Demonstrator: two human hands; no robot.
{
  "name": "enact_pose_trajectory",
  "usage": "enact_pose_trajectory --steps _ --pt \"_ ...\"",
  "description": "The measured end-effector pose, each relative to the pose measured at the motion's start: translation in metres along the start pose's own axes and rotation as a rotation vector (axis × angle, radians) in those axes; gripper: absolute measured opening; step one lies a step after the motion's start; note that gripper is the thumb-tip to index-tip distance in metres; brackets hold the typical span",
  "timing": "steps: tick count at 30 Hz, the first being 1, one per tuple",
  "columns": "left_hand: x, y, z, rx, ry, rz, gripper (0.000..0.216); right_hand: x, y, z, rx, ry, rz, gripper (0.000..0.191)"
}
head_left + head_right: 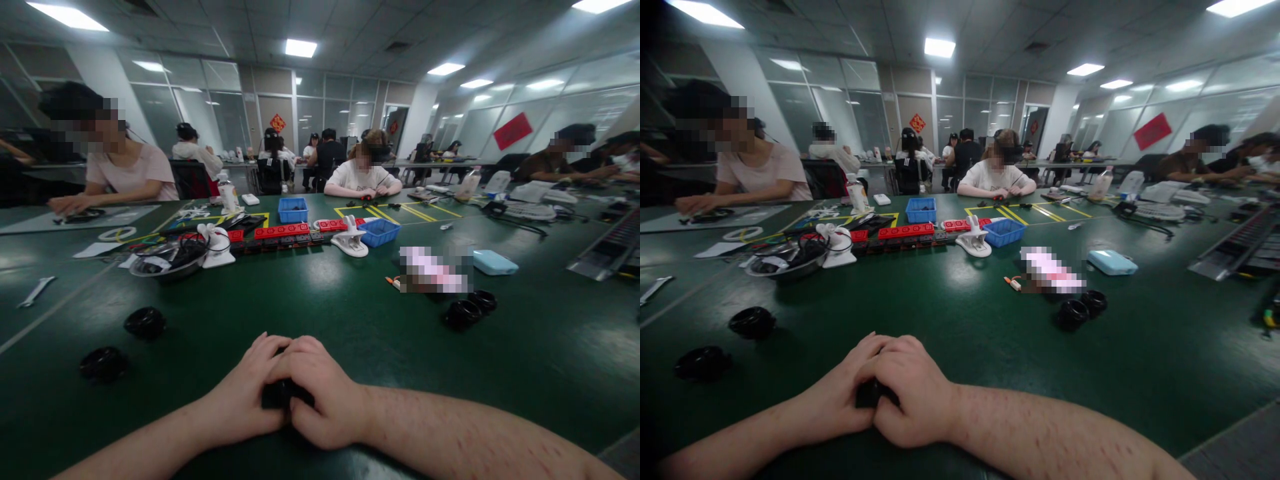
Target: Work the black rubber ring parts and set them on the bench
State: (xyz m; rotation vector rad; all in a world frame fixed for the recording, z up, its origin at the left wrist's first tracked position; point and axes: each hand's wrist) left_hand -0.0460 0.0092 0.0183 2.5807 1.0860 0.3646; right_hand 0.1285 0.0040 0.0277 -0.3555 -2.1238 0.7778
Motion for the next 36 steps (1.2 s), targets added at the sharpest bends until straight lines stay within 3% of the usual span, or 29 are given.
enact_pose_trajectory --steps 7,12,16,22,30,36 --pt "-0.003 -0.004 0.006 0.045 0.045 -0.07 0.064 -0.002 0.002 0.003 -0.113 0.062 0.187 0.033" --pt "-0.002 0.005 0.004 0.112 0.074 -0.104 0.043 -0.002 0.005 0.006 -0.224 0.017 0.32 0.032" --pt "-0.001 0.008 0.001 0.089 0.054 -0.125 0.037 -0.002 0.006 0.005 -0.189 0.011 0.269 0.023" --pt "0.001 0.006 -0.002 0.002 -0.023 -0.073 0.041 -0.002 0.002 0.004 -0.064 -0.043 0.012 0.03" --pt "-0.003 -0.001 0.003 -0.019 -0.015 -0.091 0.062 -0.002 0.002 0.002 -0.083 0.072 0.13 0.031" --pt "-0.002 0.003 0.005 0.046 0.053 -0.087 0.048 -0.003 0.004 0.006 -0.165 0.036 0.217 0.029"
Point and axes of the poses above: each hand's wrist, its own x-axis towards the middle knuckle, its own z-axis out of the palm, y = z × x, and after that the axes turned 9 degrees about x, right-handed
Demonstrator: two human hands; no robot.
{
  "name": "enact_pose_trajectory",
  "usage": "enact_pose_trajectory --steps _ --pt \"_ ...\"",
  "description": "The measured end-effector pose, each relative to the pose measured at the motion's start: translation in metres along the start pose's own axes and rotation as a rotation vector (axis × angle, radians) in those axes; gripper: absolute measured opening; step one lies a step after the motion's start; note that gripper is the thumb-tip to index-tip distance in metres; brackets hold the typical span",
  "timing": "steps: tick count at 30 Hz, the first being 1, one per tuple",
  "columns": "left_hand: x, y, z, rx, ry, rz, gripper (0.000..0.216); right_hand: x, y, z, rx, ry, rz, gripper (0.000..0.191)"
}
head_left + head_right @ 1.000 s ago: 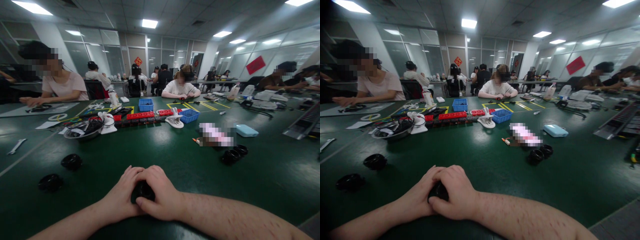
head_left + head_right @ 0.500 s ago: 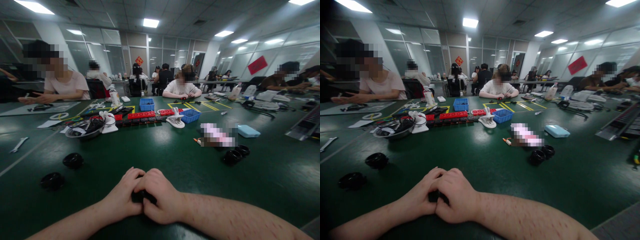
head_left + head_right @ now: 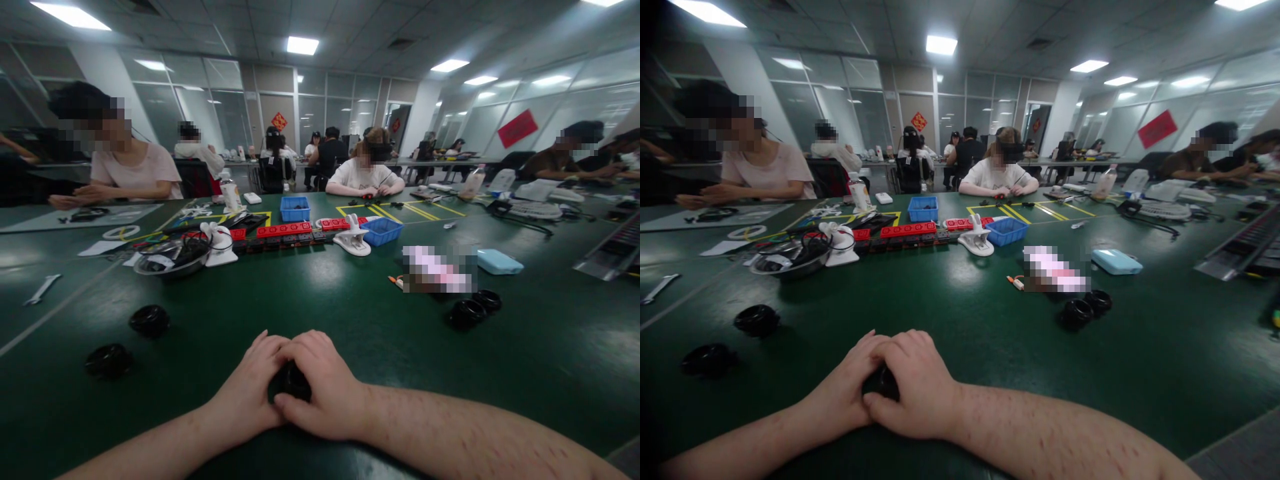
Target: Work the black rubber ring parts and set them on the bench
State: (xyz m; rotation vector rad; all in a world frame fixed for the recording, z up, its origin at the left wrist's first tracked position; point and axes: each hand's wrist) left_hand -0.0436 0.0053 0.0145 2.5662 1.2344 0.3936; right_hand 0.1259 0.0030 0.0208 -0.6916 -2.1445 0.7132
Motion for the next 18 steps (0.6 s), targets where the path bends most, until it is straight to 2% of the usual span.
enact_pose_trajectory --steps 3,6,12,18 --pt "0.0012 0.004 -0.0018 0.01 0.01 -0.003 0.039 0.0002 -0.0001 0.0003 -0.031 -0.015 0.031 0.022" --pt "0.0023 0.0067 -0.0053 -0.028 -0.009 0.01 0.038 0.0001 -0.0005 -0.001 0.004 0.001 -0.018 0.021" --pt "0.001 0.0053 -0.0084 -0.207 -0.029 0.011 0.046 0.0001 -0.0034 -0.0048 0.098 -0.035 -0.196 0.038" --pt "-0.0003 -0.0015 0.0006 -0.162 0.027 -0.01 0.059 -0.0004 -0.0027 -0.0025 0.064 0.04 -0.105 0.036"
Point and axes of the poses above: each hand's wrist, its own x-axis towards the middle knuckle, its own z-axis out of the palm, y = z × x, and after that the axes turned 9 degrees about x, right-handed
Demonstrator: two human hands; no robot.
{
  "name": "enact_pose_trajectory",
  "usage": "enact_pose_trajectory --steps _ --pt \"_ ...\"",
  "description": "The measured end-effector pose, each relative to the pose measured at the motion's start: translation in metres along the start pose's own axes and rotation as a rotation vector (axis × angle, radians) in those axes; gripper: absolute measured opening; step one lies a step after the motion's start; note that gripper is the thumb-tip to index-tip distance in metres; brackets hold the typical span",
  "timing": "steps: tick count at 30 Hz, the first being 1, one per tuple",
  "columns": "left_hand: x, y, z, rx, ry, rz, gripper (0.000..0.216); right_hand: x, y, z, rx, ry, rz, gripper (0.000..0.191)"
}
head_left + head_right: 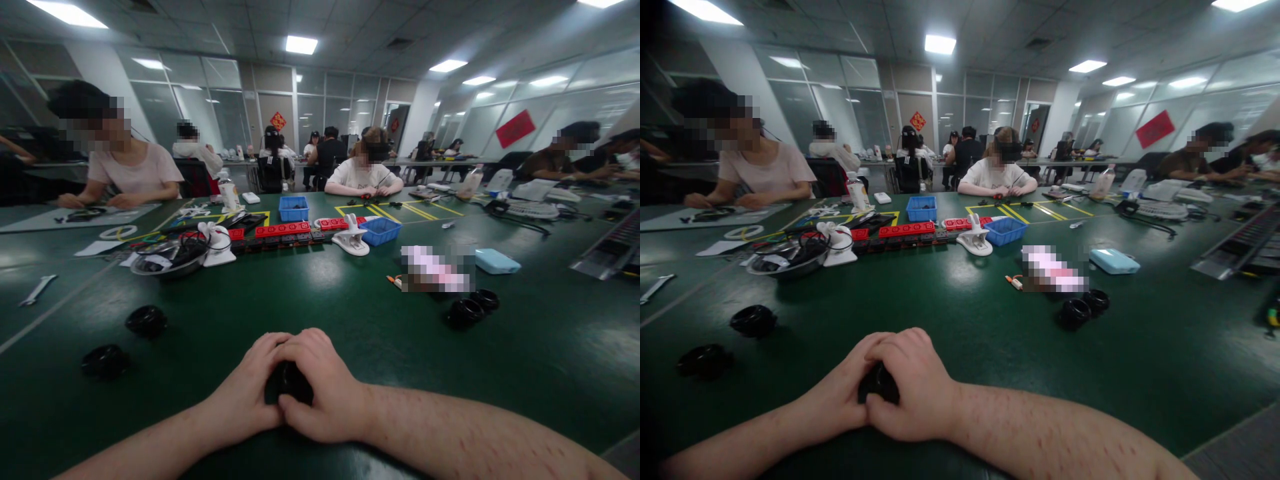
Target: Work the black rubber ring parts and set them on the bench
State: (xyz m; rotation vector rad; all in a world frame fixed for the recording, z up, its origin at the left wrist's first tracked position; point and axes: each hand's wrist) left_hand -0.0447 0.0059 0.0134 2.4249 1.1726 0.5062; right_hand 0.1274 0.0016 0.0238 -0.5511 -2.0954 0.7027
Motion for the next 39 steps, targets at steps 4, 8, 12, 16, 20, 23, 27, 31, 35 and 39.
enact_pose_trajectory --steps 4,8,12,16,20,23,27,31,35,39 --pt "0.0 -0.001 0.002 0.099 0.023 0.006 0.053 0.0 0.002 0.002 -0.084 -0.018 0.118 0.04" --pt "0.001 0.002 0.001 0.133 0.011 -0.006 0.044 0.001 0.002 0.002 -0.124 -0.07 0.19 0.037" --pt "0.002 0.006 -0.003 0.068 -0.007 -0.019 0.041 0.0 0.003 0.002 -0.064 -0.052 0.138 0.029" --pt "0.003 0.008 -0.008 -0.054 -0.056 -0.032 0.048 -0.001 0.003 0.0 0.025 -0.05 0.012 0.034" --pt "0.002 0.004 -0.006 -0.015 -0.056 0.011 0.057 0.001 0.002 -0.001 0.075 -0.058 -0.082 0.042" --pt "0.0 -0.002 -0.002 0.044 -0.054 0.017 0.065 0.001 0.001 -0.001 0.048 -0.032 -0.067 0.042" --pt "0.0 -0.003 0.001 0.093 0.001 0.008 0.063 0.002 0.002 0.0 -0.042 -0.004 0.04 0.041" --pt "0.0 0.006 0.002 0.237 0.099 -0.039 0.063 0.003 0.003 0.002 -0.135 -0.013 0.149 0.041" --pt "-0.001 0.015 0.001 0.31 0.126 -0.066 0.055 0.005 0.001 0.007 -0.198 -0.045 0.222 0.033" --pt "-0.001 0.017 0.0 0.273 0.131 -0.053 0.042 0.005 0.0 0.011 -0.235 -0.053 0.232 0.032"
Point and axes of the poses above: each hand's wrist, its own x-axis towards the middle knuckle, its own z-axis out of the palm, y = z × x, and after that the axes turned 9 degrees about x, right-handed
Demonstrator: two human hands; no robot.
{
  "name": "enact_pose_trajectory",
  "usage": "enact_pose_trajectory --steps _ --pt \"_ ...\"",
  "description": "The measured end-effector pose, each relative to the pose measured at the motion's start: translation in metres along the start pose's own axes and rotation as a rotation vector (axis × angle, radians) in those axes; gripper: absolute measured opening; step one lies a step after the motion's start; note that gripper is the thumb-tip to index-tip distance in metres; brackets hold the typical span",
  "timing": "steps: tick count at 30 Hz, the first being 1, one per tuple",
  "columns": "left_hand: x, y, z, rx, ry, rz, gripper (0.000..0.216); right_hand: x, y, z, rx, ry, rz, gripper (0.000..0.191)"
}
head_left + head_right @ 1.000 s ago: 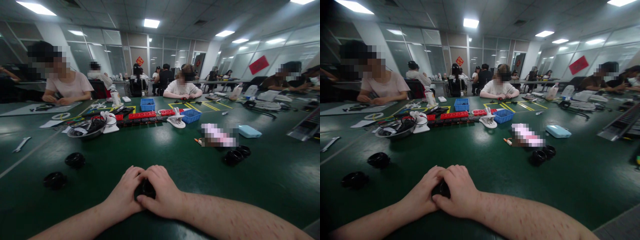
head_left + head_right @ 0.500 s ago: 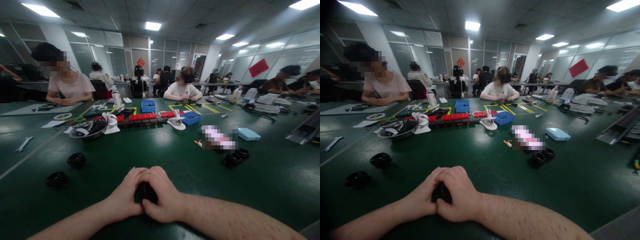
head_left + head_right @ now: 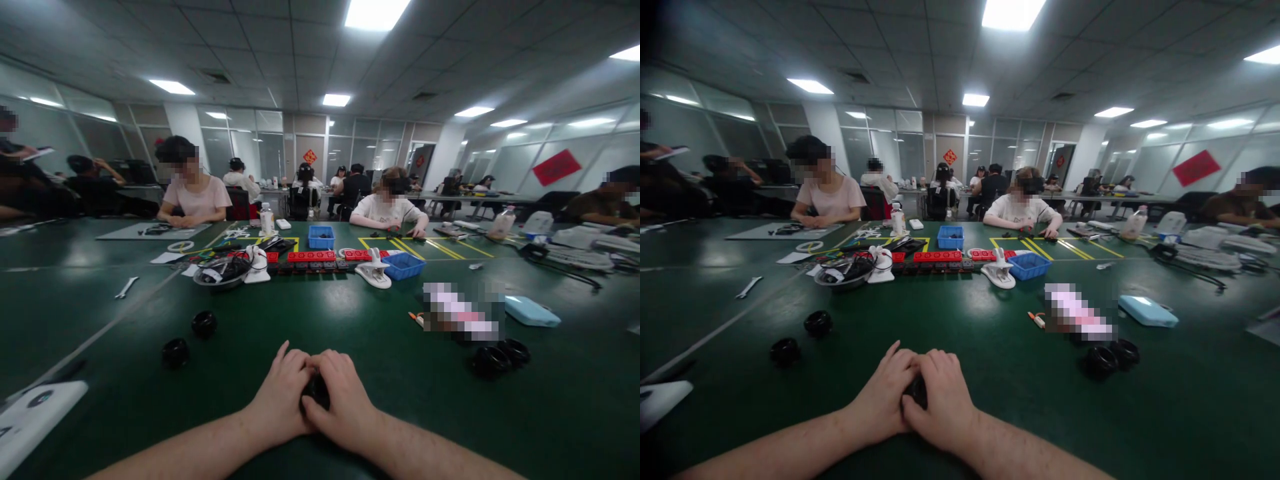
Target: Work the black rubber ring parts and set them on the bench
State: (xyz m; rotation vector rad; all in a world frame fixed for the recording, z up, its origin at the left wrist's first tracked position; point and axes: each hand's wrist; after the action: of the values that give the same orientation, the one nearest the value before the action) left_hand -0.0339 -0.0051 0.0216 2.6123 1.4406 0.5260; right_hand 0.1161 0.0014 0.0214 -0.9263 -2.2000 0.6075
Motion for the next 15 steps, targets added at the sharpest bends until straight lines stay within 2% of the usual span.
enact_pose_trajectory --steps 8,13,15 --pt "0.0 -0.01 0.005 -0.051 0.014 0.087 0.04 -0.001 0.002 -0.004 0.025 0.025 -0.12 0.027" --pt "-0.003 -0.015 0.006 -0.052 0.018 0.117 0.035 -0.004 0.002 -0.006 0.035 0.024 -0.221 0.034" --pt "-0.003 -0.015 0.006 -0.049 0.024 0.121 0.04 -0.005 0.002 -0.006 0.023 0.03 -0.236 0.038"
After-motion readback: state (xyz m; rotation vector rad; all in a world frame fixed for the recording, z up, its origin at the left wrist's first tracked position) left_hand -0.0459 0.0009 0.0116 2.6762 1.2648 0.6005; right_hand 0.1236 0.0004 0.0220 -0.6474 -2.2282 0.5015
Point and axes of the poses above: each hand's wrist, its own x-axis towards the middle knuckle, its own z-axis out of the palm, y = z × x, and after that the axes turned 9 degrees about x, right-handed
